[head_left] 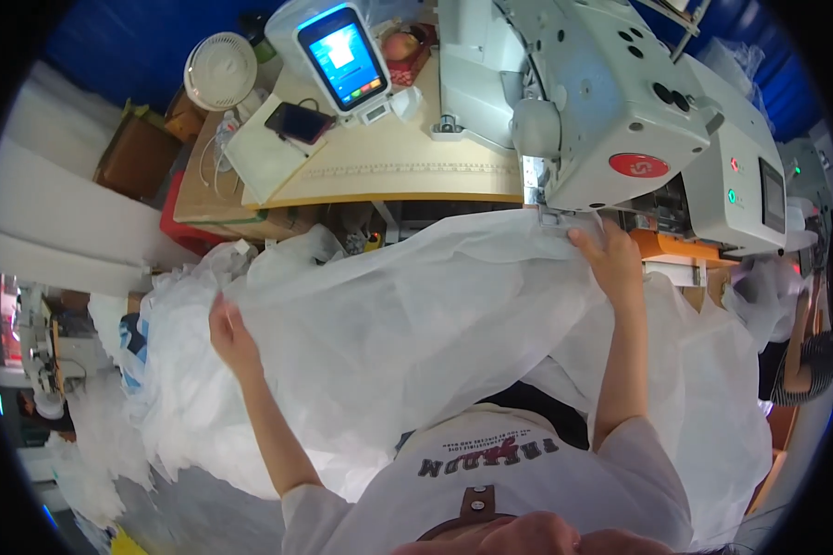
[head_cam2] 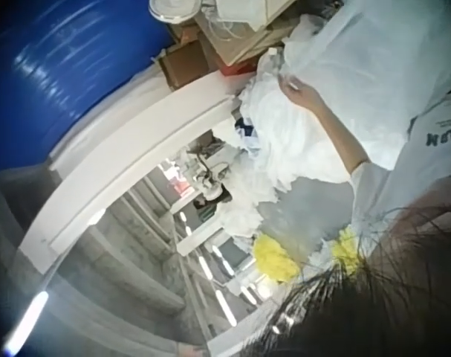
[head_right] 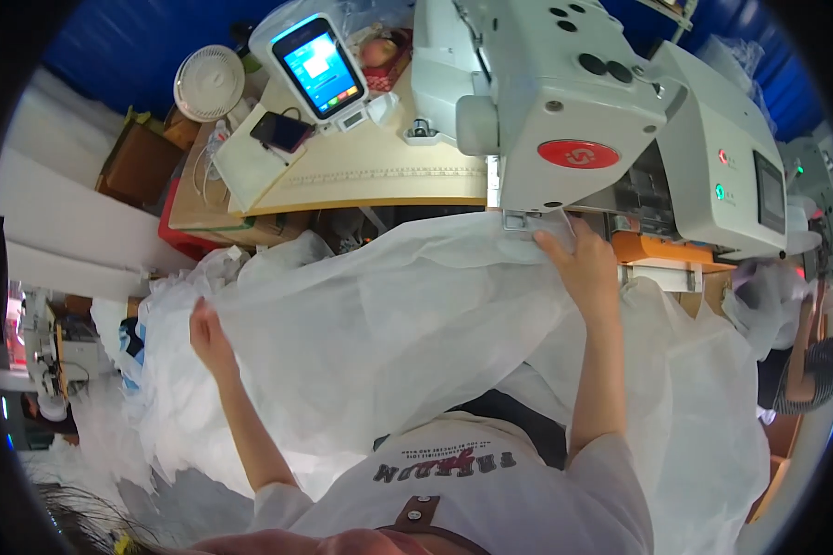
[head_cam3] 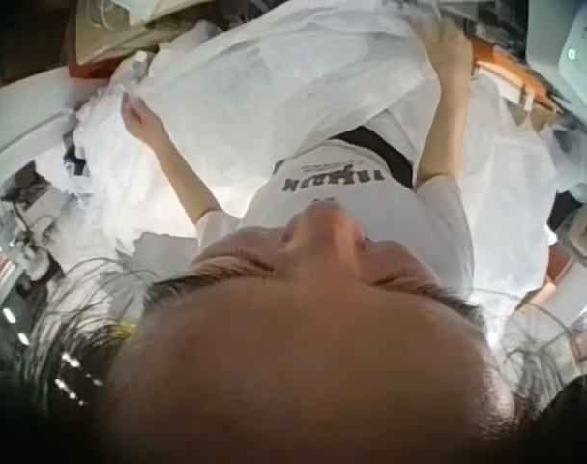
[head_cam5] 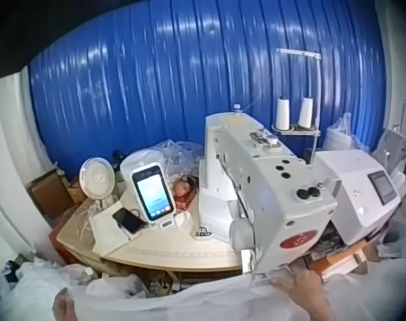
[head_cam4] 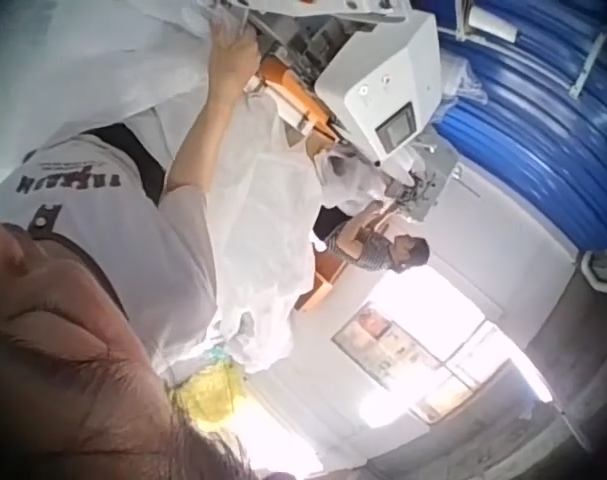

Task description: Operate an industrial sewing machine to stitch and process large sheets of white fabric.

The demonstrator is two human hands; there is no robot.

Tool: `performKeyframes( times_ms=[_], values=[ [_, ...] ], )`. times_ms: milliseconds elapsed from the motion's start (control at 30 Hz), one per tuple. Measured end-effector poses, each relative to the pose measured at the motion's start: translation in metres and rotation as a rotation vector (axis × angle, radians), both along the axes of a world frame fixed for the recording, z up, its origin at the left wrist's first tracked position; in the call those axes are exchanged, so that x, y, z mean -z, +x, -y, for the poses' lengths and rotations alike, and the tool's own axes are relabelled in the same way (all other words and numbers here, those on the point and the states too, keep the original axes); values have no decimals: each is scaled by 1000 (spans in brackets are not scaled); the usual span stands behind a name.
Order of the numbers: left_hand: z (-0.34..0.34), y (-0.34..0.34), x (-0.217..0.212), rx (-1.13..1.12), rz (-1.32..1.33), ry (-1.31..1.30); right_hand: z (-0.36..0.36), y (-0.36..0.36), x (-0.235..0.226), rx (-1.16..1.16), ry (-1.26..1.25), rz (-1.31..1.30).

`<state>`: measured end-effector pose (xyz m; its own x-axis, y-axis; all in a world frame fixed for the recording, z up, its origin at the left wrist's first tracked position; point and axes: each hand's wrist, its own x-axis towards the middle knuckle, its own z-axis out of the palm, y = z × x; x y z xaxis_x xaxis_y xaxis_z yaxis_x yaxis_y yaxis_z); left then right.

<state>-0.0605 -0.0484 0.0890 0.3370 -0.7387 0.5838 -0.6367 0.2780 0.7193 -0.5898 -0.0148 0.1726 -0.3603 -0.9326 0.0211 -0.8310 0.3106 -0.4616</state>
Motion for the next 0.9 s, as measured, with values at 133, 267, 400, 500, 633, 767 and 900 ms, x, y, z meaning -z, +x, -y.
performKeyframes(
  times_ms=[133, 267, 400, 500, 633, 767, 900],
  values=[
    [49, -24, 11, 51, 6, 424, -13, 5, 15, 84, -177, 30],
    [49, -52, -9, 193, -207, 613, -76, -52, 11, 255, -260, 38],
    [70, -56, -1, 724, -794, 962, -90, -52, 2, 479, -523, 915],
    [84, -60, 15, 570, -1257, 1009, -74, -60, 20, 540, -663, 832],
    [53, -96, 4, 418, 297, 469, -46, -41, 1, 395, -353, 73],
    [36, -127, -15, 344, 613, 212, -47, -68, 12, 364, -329, -184],
    [52, -172, -47, 531, -158, 731, -35, -102, 13, 388, -308, -461]
  ],
)
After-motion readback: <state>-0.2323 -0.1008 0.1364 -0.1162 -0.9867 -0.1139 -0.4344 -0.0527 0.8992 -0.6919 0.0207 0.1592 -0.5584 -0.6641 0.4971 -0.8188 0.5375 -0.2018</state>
